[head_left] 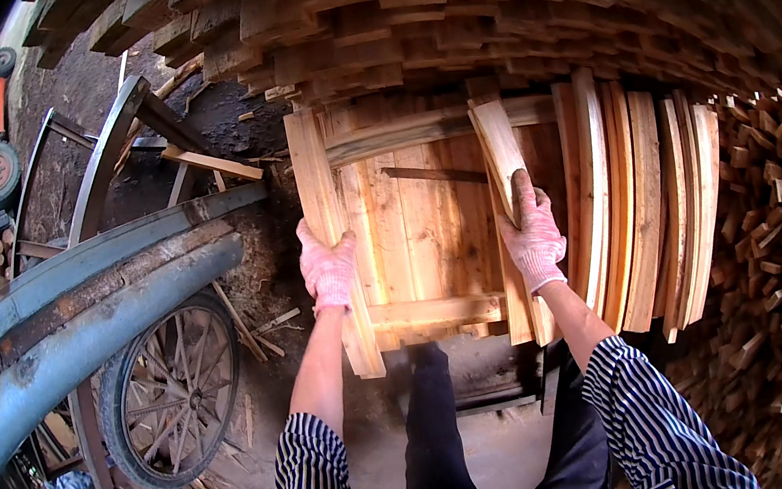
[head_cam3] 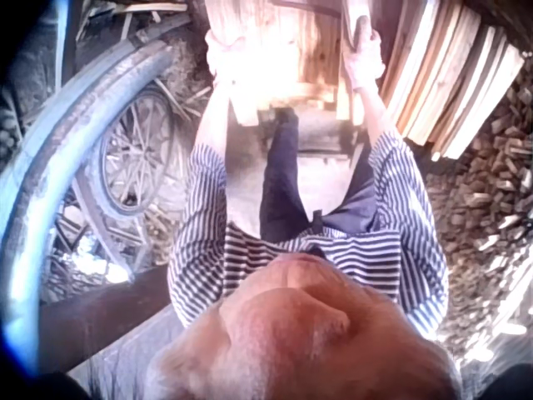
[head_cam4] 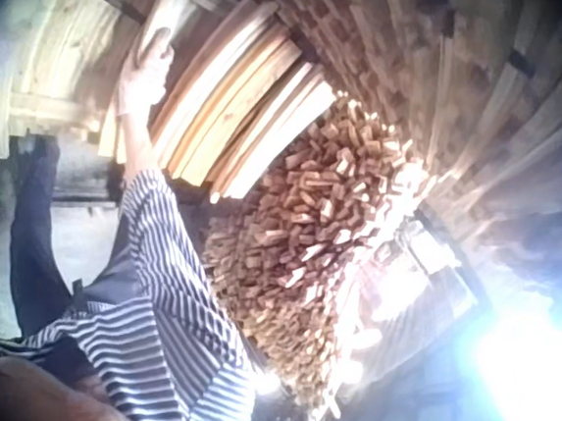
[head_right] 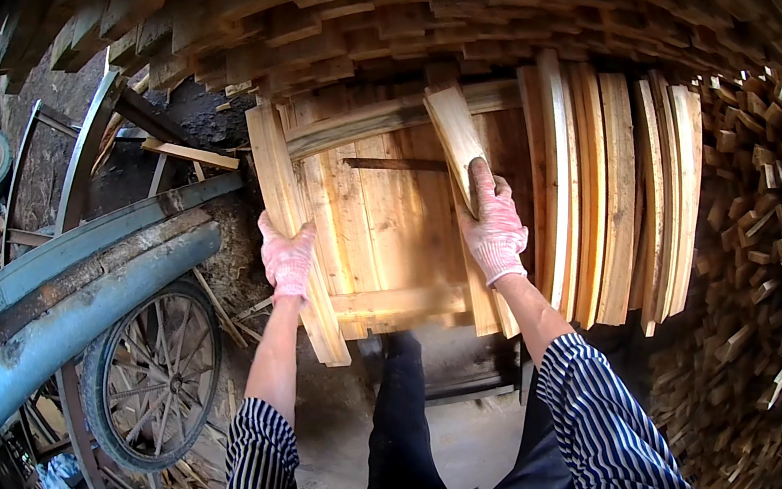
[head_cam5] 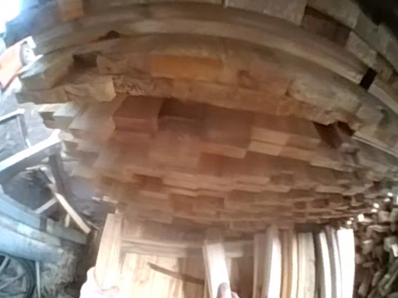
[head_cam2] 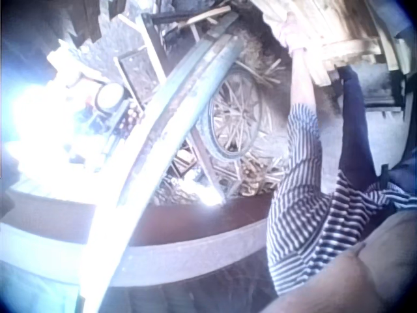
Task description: The person repeatedly picks up wooden planks from a large pile and places them onto a wooden pallet. The task involves lifting the planks and arranging them in a neat stack on the pallet, which is positioned on the floor of a workshop.
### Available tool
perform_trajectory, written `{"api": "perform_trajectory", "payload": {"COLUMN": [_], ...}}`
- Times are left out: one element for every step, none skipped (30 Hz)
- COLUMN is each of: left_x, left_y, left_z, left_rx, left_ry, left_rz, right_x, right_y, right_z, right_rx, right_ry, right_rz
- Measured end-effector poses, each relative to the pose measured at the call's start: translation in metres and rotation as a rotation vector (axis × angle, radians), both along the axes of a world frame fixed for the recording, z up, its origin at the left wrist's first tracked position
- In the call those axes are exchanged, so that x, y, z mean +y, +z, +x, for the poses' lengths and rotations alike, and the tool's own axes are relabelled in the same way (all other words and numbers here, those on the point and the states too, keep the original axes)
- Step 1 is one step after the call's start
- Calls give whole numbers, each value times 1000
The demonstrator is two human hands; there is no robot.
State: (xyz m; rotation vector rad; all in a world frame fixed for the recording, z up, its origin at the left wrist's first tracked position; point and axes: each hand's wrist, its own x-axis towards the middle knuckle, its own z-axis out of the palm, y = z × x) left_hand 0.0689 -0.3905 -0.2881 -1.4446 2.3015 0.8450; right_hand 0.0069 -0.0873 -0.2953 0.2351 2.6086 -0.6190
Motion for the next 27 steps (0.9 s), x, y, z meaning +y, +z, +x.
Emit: {"api": "perform_trajectory", "payload": {"left_x": [-15,-26,-26,-26,-26,-22,-19,-19,-20,-24,-30,-34,-39,-41,-44,-33,-34,-46,-57,-60,-44,-50,-59,-60,-65,-68,-68], "left_y": [-3,-8,-15,-21,-24,-28,-34,-38,-43,-47,-51,-51,-51,-48,-52,-46,-41,-46,-53,-60,-51,-56,-59,-59,-61,-62,-62], "left_z": [-2,-5,-10,-9,-5,-6,-1,6,16,24,30,27,24,19,23,7,-3,3,23,33,13,22,30,23,27,27,26], "left_rx": [-44,-17,5,26,103,99,83,66,170,281,391,376,358,344,365,311,313,294,359,441,347,393,377,382,366,352,343], "left_ry": [5,2,-10,-23,17,6,0,-5,0,5,11,19,29,35,-57,-76,-119,-126,-70,-25,7,18,51,62,77,85,54], "left_rz": [4,-16,-18,-20,74,54,30,5,83,156,224,279,327,374,267,279,270,258,293,345,403,383,419,465,474,481,446], "right_x": [-2,-5,-5,-5,-9,-16,-31,-46,-67,-88,-109,-128,-157,-178,-205,-213,-220,-227,-227,-215,-181,-165,-140,-104,-75,-58,-54], "right_y": [1,1,2,4,5,7,11,16,22,21,19,15,13,10,8,-7,-27,-27,-12,1,-11,-8,-3,-15,-17,-12,-13], "right_z": [0,1,2,5,10,11,16,27,34,38,44,46,47,44,44,36,36,39,37,27,18,19,15,6,3,-6,-6], "right_rx": [-12,-24,34,89,143,204,270,240,139,125,107,181,80,79,67,165,383,240,-54,-330,-13,271,276,444,291,-84,-53], "right_ry": [-8,-17,3,5,9,12,27,51,-19,-27,-34,15,-141,-127,-102,59,96,96,71,34,139,290,278,171,100,-118,-116], "right_rz": [-50,-98,-44,-21,1,24,18,12,-67,-89,-111,-71,-236,-273,-319,-202,-332,-427,-519,-581,-376,-195,138,350,383,235,156]}}
